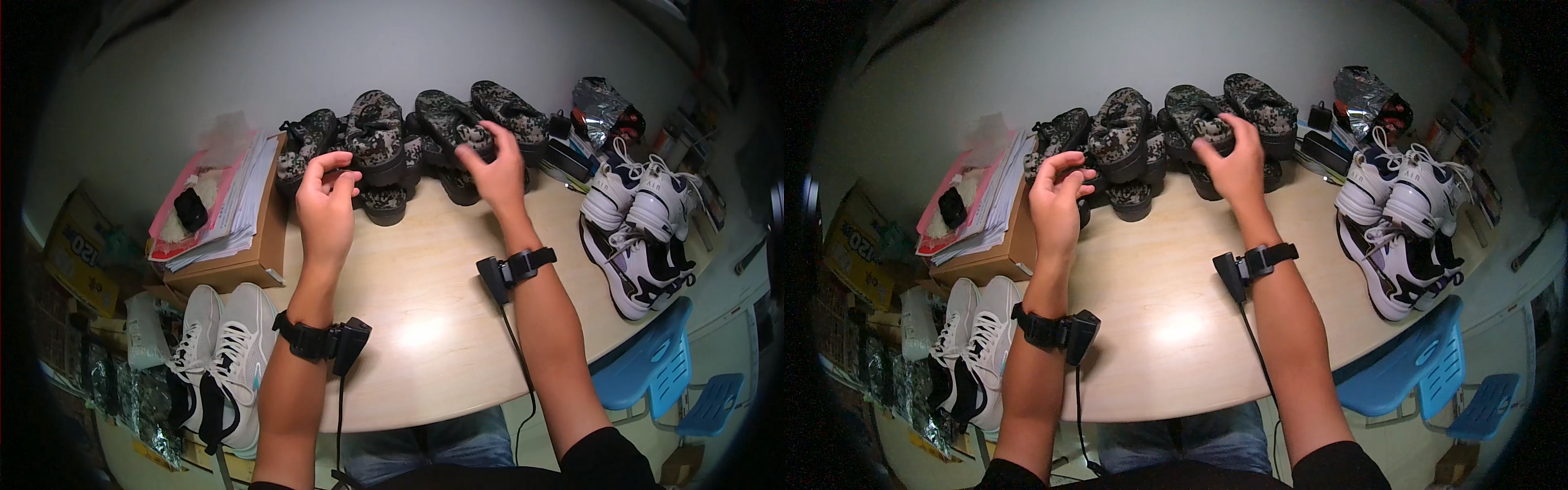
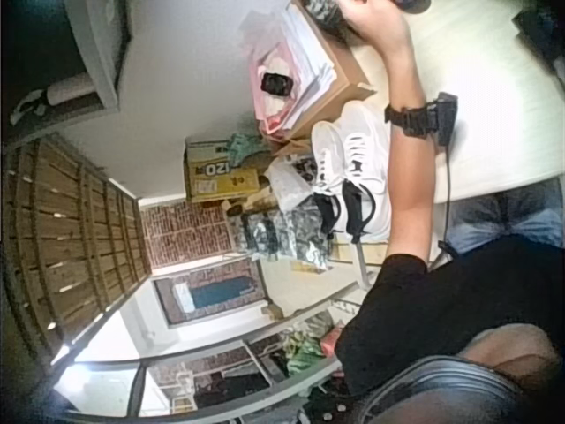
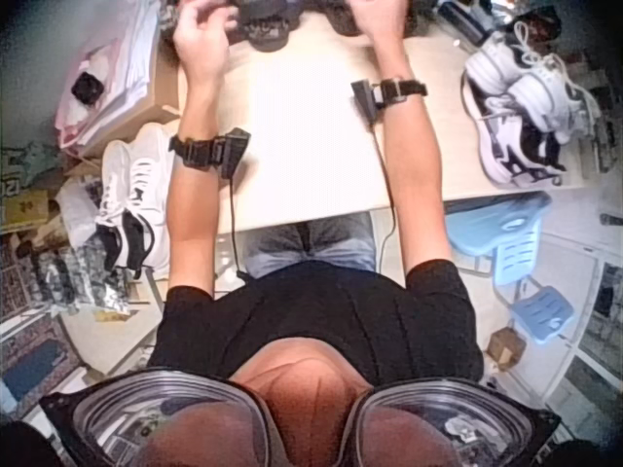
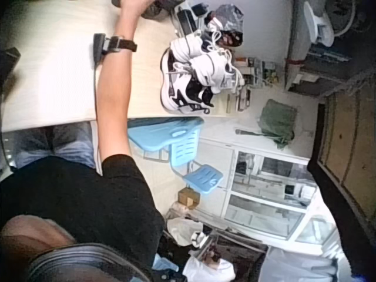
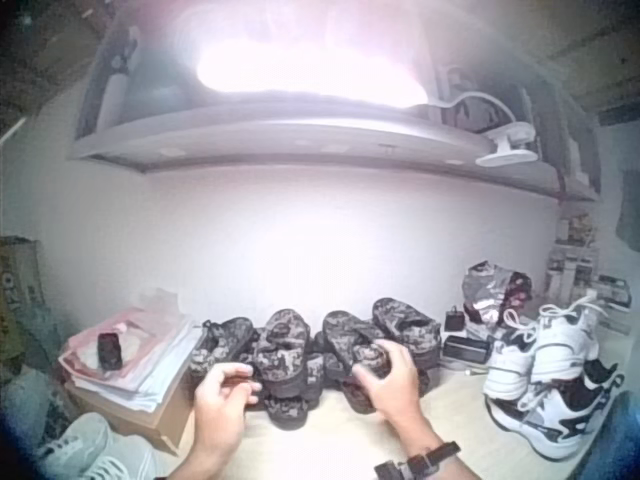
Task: Attaching insoles and laces to camouflage-pattern shoes.
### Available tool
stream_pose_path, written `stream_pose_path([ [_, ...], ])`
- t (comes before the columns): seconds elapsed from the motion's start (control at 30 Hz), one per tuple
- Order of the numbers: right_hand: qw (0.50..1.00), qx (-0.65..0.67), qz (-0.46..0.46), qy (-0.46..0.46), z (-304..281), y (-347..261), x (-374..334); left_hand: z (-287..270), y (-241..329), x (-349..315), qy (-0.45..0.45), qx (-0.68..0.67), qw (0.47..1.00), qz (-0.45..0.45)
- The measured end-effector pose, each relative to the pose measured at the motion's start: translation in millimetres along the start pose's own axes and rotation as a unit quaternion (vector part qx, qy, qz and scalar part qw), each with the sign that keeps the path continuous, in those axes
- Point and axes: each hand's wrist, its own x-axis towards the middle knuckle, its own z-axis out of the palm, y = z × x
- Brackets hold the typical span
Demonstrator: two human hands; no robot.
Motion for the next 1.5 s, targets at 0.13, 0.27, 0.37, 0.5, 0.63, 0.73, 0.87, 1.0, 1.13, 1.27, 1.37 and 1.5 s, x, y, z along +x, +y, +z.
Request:
stream_pose_path([
  [0.13,0.968,0.176,0.105,0.148,-41,23,31,5,0,-3,-0.072,0.004,0.997,-0.038],
  [0.27,0.984,0.059,0.148,0.085,-47,64,27,16,0,-12,-0.171,0.011,0.981,-0.086],
  [0.37,0.976,0.094,0.193,0.03,-37,81,8,22,-7,-22,-0.252,0.071,0.961,-0.088],
  [0.5,0.984,0.014,0.174,0.03,-43,96,5,25,-8,-27,-0.313,0.17,0.932,-0.068],
  [0.63,0.984,0.03,0.173,0.019,-45,99,4,18,-16,-26,-0.306,0.179,0.931,-0.086],
  [0.73,0.984,0.01,0.179,0.014,-43,100,3,13,-18,-25,-0.302,0.177,0.932,-0.09],
  [0.87,0.984,0.019,0.179,0.001,-44,104,1,11,-20,-23,-0.301,0.175,0.931,-0.105],
  [1.0,0.984,-0.006,0.176,0.015,-44,100,0,2,-21,-21,-0.294,0.169,0.934,-0.109],
  [1.13,0.983,0.033,0.183,0.01,-43,107,1,-10,-24,-17,-0.281,0.152,0.942,-0.105],
  [1.27,0.986,0.036,0.161,-0.003,-50,106,8,-13,-23,-15,-0.272,0.152,0.945,-0.101],
  [1.37,0.969,0.146,0.198,0.0,-57,89,20,-12,-22,-12,-0.193,0.107,0.973,-0.062],
  [1.5,0.99,0.003,0.068,0.127,-61,33,37,-20,-16,-4,0.135,0.085,0.979,0.128],
])
